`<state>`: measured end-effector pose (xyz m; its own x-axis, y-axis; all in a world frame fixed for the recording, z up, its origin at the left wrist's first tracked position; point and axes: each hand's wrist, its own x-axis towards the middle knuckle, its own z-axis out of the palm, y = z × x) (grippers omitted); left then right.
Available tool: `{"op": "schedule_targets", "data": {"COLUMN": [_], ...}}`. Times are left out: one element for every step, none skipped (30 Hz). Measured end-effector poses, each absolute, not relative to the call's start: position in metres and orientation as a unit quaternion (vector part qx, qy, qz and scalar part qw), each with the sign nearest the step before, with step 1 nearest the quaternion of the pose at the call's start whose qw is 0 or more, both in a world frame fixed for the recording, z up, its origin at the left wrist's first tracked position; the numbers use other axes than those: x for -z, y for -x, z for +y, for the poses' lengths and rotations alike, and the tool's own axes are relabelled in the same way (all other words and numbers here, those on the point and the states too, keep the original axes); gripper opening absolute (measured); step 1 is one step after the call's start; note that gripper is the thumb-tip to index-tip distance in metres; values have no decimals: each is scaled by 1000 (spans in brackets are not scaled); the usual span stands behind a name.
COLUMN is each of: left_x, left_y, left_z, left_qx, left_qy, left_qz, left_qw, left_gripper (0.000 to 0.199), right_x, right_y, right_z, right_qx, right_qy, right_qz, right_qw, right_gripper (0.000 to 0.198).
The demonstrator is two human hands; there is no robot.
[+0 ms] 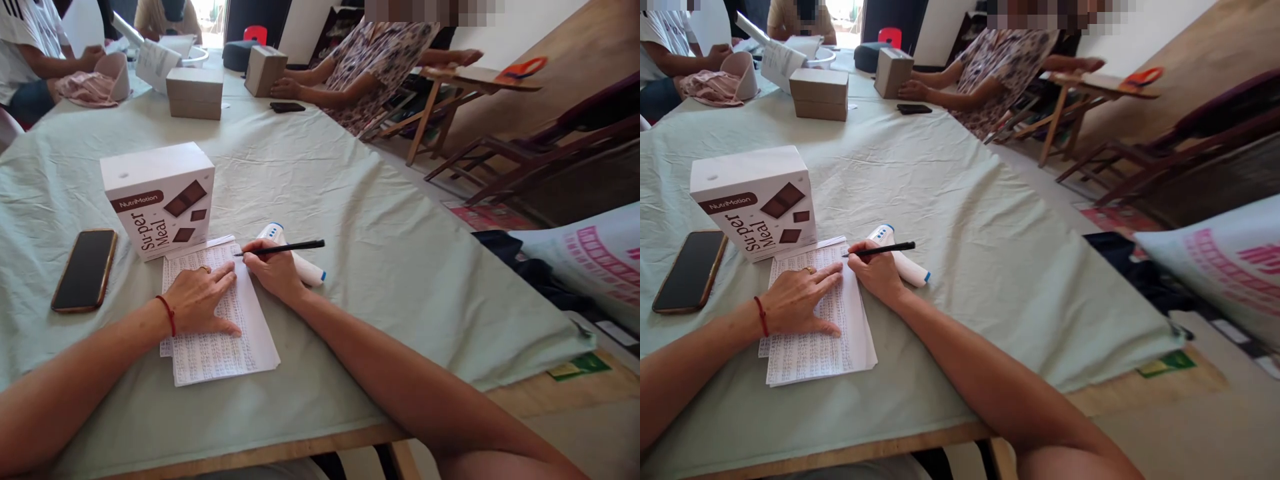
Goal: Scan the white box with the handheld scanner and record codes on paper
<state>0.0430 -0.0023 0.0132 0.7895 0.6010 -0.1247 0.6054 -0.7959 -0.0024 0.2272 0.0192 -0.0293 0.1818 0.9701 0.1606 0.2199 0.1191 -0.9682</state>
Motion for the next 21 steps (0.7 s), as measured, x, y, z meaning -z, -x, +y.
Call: {"op": "schedule_targets", "data": {"left_x": [-13,-13,-13,-14,-14,-14,-13,-13,-13,-13,-12,-12,-12,-12,-12,-12,-12,-12,-12,-12,-12], "left_y": [-43,-43,-44,-44,-44,-45,-45,-45,-45,-45,-45,-45,-45,-45,-45,-45,-45,-45,-45,-45,-45], "left_z": [-2,-2,-1,-1,-1,-1,-1,-1,-1,-1,-1,-1,-1,-1,-1,-1,-1,-1,-1,-1,-1], "left_qx": [59,59,59,59,58,57,56,56,55,55,56,55,55,54,53,52,51,50,50,49,49], "left_qy": [-946,-946,-945,-944,-944,-944,-943,-944,-944,-944,-944,-944,-944,-944,-943,-943,-943,-943,-943,-943,-943], "left_qz": [318,319,321,323,324,325,326,325,325,325,324,324,325,325,326,327,328,328,328,328,327], "left_qw": [19,19,20,20,21,23,25,26,27,28,29,29,30,31,32,33,35,36,37,37,38], "left_gripper": [93,93,93,93,94,94,94,93,92,92,91,91,90,90,90,89,89,89,89,88,88], "right_x": [32,34,35,36,37,38,39,39,40,41,41,41,41,41,41,41,41,40,40,40,40], "right_y": [-228,-229,-230,-230,-231,-231,-231,-231,-231,-231,-231,-231,-231,-231,-231,-231,-231,-231,-231,-231,-231], "right_z": [20,20,20,20,19,19,19,19,19,19,19,19,19,19,19,19,18,18,18,18,17], "right_qx": [-328,-306,-292,-284,-280,-278,-277,-277,-276,-276,-274,-273,-272,-270,-267,-265,-262,-260,-258,-256,-254], "right_qy": [567,569,570,570,568,565,562,559,557,555,553,551,550,549,548,549,550,552,553,554,555], "right_qz": [-539,-546,-553,-561,-568,-575,-581,-587,-591,-595,-599,-602,-605,-607,-609,-611,-613,-615,-616,-618,-619], "right_qw": [531,533,532,529,526,522,519,517,514,512,510,509,508,507,506,505,502,500,498,496,494], "right_gripper": [12,11,10,10,11,11,11,11,11,11,11,11,11,11,11,11,11,11,11,11,11]}}
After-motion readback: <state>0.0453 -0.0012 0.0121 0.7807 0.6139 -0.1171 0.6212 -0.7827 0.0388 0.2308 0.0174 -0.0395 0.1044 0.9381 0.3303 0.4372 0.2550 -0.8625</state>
